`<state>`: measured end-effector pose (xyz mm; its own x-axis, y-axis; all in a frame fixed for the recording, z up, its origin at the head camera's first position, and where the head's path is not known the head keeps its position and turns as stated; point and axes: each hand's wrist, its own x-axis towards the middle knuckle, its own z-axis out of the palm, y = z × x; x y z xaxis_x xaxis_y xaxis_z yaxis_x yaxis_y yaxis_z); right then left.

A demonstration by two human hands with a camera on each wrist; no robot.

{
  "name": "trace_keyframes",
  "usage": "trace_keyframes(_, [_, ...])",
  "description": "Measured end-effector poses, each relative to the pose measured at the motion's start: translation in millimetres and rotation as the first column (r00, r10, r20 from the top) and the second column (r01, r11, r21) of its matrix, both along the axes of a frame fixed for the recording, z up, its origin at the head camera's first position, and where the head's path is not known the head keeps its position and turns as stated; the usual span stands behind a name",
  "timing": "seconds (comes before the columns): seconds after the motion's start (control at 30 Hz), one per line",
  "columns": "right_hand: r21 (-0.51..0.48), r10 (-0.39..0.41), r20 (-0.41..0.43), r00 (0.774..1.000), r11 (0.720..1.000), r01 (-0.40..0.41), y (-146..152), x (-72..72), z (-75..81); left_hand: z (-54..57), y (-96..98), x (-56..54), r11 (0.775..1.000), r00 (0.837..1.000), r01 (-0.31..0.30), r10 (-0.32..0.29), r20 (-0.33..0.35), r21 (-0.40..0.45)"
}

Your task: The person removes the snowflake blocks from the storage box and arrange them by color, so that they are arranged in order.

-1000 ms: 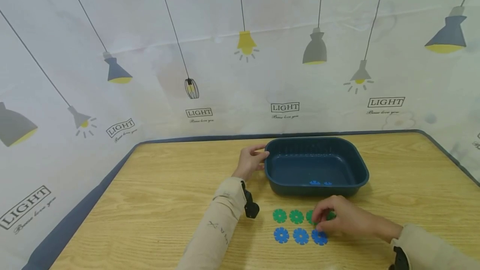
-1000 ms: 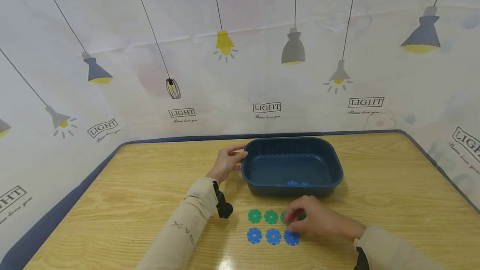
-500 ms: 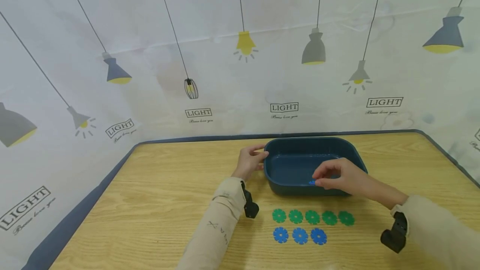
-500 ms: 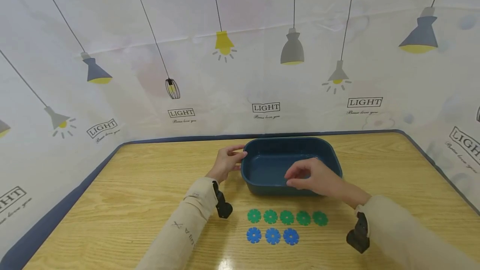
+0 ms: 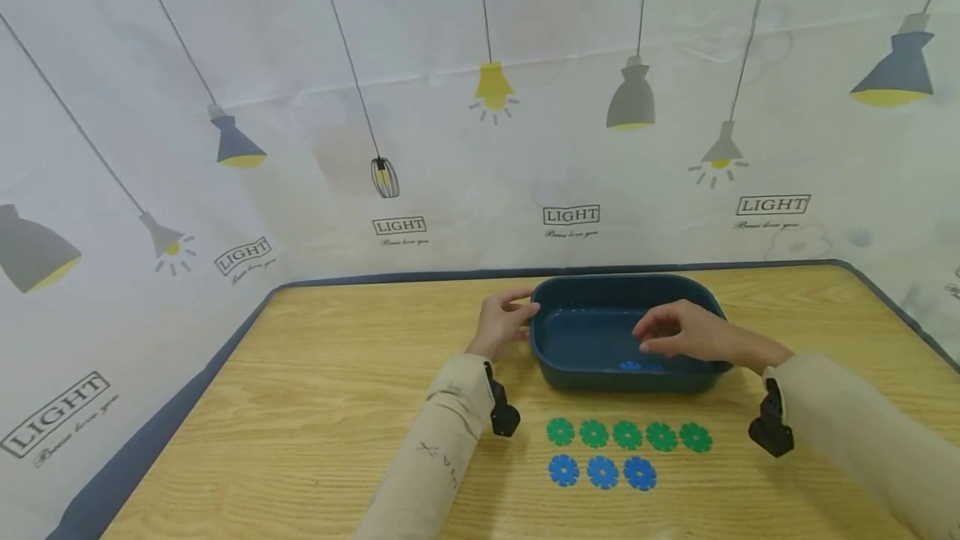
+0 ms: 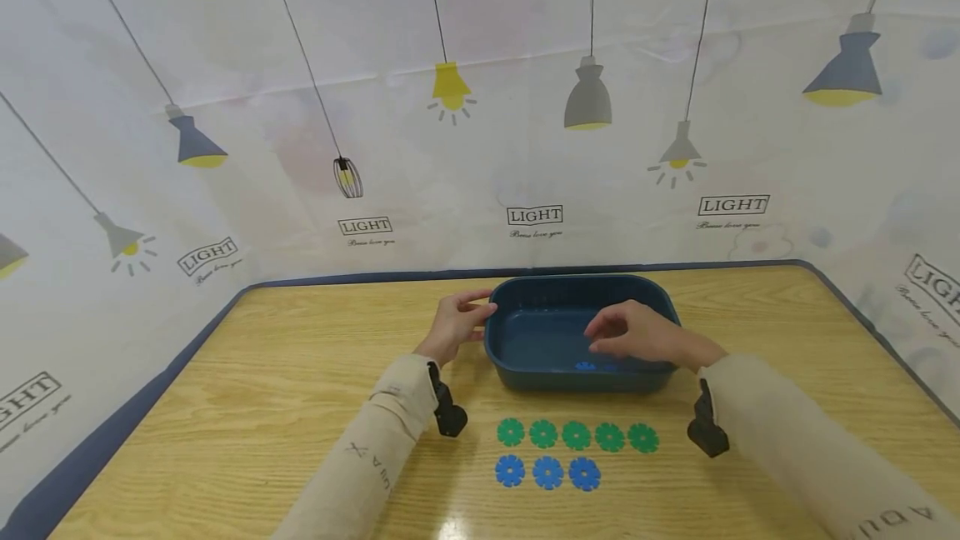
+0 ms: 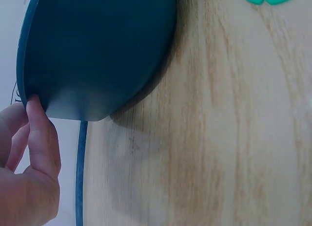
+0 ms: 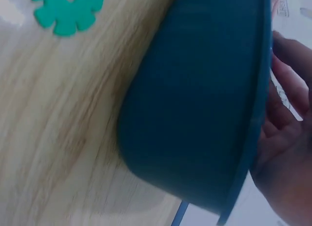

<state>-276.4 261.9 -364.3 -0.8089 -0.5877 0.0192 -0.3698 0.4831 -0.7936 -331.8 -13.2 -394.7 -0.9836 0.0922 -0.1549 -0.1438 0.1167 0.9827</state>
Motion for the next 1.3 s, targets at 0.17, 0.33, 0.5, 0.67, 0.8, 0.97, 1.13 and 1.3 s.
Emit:
trace_keyframes(0.17, [0.056,-0.022,0.018,1.0,0.998,0.021,3.2,-6.8,-3.9,-0.9,0.6,-0.7,1.0,1.0,0.0,0.0,-0.003,-0.004])
trace_keyframes(0.33, [0.069,-0.031,-0.006,0.999,0.997,0.032,3.2,-12.2,-11.8,-1.2,1.3,-0.9,1.0,1.0,-0.002,0.002,-0.003,-0.001])
trace_keyframes(0.5, [0.108,-0.005,-0.026,1.0,0.994,0.008,0.6,-15.3,-21.4,-0.6,1.9,0.1,1.0,1.0,-0.012,0.012,0.001,-0.004])
trace_keyframes(0.67, [0.112,0.02,0.02,1.0,0.993,-0.022,-0.2,-17.3,-28.0,-0.9,2.2,0.2,1.0,1.0,-0.013,0.013,-0.004,-0.007])
trace_keyframes(0.8, [0.107,0.048,0.073,0.996,0.993,-0.056,0.7,-18.1,-29.3,-0.9,2.1,0.3,1.0,1.0,-0.008,0.008,-0.005,-0.006])
trace_keyframes(0.97, [0.12,0.06,0.073,0.996,0.99,-0.068,0.9,-17.2,-25.8,-1.0,1.2,0.7,1.0,1.0,-0.002,0.002,-0.002,0.003])
trace_keyframes(1.13, [0.161,0.036,0.042,0.998,0.986,-0.042,0.8,-15.6,-22.5,-1.3,0.5,0.9,1.0,1.0,-0.001,0.001,-0.012,0.007])
trace_keyframes(1.3, [0.202,0.04,0.112,0.993,0.978,-0.062,0.7,-14.6,-22.1,-1.2,0.6,0.4,1.0,1.0,-0.001,0.001,-0.013,0.005])
